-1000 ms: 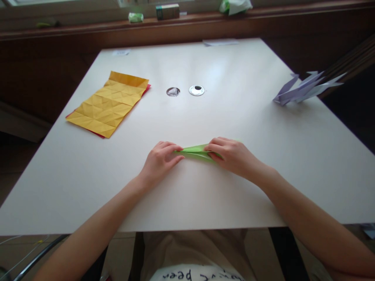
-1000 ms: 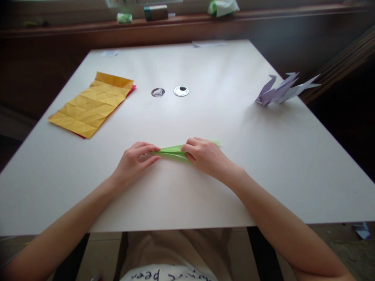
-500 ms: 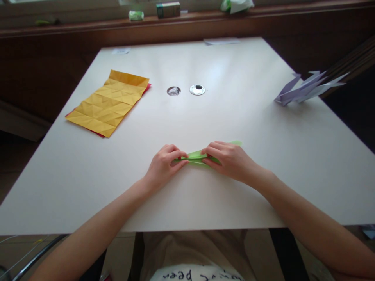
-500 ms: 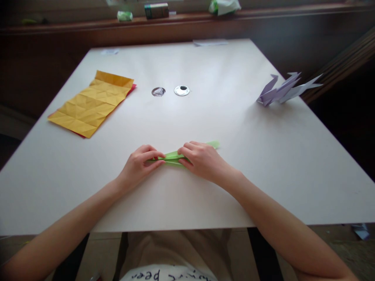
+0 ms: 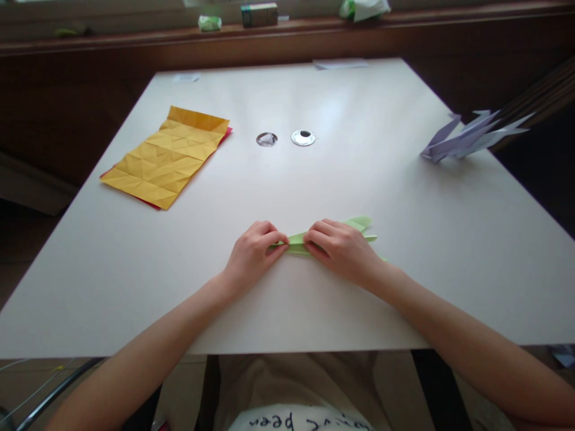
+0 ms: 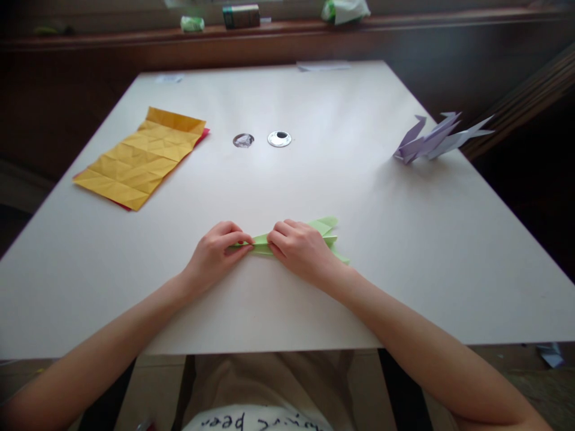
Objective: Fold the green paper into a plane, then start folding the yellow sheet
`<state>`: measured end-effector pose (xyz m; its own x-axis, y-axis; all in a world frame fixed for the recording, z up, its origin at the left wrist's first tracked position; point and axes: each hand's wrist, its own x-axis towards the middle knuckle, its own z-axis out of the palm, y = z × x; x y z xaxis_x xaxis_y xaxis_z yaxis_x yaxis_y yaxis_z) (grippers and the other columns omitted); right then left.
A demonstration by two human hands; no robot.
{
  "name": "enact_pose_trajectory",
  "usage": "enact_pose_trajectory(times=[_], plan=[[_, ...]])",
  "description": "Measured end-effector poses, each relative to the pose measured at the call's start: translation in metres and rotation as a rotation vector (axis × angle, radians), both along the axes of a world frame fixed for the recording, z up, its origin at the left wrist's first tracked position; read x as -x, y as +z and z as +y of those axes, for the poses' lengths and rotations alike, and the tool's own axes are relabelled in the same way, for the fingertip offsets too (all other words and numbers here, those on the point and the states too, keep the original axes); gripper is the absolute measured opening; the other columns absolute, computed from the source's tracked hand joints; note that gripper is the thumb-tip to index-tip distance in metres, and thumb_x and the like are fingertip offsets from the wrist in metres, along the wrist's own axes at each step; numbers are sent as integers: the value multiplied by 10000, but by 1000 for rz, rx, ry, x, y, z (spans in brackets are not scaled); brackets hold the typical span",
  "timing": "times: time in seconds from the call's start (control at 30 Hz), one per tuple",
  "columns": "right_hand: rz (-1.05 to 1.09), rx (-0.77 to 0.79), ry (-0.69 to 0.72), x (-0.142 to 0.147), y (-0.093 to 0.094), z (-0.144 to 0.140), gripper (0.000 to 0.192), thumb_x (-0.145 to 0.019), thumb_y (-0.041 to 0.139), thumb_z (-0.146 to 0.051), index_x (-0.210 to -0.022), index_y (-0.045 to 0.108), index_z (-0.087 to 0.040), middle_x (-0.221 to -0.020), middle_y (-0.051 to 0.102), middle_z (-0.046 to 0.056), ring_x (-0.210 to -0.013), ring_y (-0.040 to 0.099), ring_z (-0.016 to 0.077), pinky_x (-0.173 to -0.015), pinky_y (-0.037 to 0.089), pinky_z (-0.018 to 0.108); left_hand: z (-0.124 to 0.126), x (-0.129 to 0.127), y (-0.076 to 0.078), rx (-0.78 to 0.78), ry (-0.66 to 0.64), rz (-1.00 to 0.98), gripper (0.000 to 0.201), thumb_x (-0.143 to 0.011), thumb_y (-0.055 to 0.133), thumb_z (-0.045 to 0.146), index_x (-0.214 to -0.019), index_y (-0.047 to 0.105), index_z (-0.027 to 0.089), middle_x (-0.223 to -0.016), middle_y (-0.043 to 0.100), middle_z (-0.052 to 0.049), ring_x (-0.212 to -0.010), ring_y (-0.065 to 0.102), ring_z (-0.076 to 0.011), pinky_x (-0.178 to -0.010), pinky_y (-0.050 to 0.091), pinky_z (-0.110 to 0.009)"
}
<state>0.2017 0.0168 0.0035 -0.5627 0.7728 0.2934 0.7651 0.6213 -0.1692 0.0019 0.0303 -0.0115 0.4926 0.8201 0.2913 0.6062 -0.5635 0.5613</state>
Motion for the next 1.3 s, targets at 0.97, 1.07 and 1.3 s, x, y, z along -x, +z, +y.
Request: enact_pose_trajectory(times=[0.97, 1.07, 1.3], plan=[[-53, -21, -162, -17, 6, 10, 169, -812, 472, -150, -685, 580, -171, -728, 615, 26, -690, 534, 144, -584, 334, 259, 6, 10, 4, -58, 57, 67, 117, -801, 545, 187, -795, 657, 217, -782, 605, -8, -765, 537, -140, -664, 431, -242], [-54, -27, -141, -17, 5, 10, 175, -817, 459, -141, -692, 578, -169, -725, 611, 35, -691, 531, 150, -590, 336, 263, 5, 7, 2, -110, 59, 72, 109, -806, 531, 174, -814, 635, 206, -812, 599, -20, -804, 522, -153, -715, 435, -263], [-78, -35, -72, -10, 3, 5, 196, -834, 431, -144, -696, 570, -165, -709, 592, 42, -674, 507, 150, -599, 337, 270, 4, 1, -1, -103, -17, 5, 98, -815, 531, 188, -842, 619, 222, -837, 567, -18, -796, 511, -142, -690, 431, -247]])
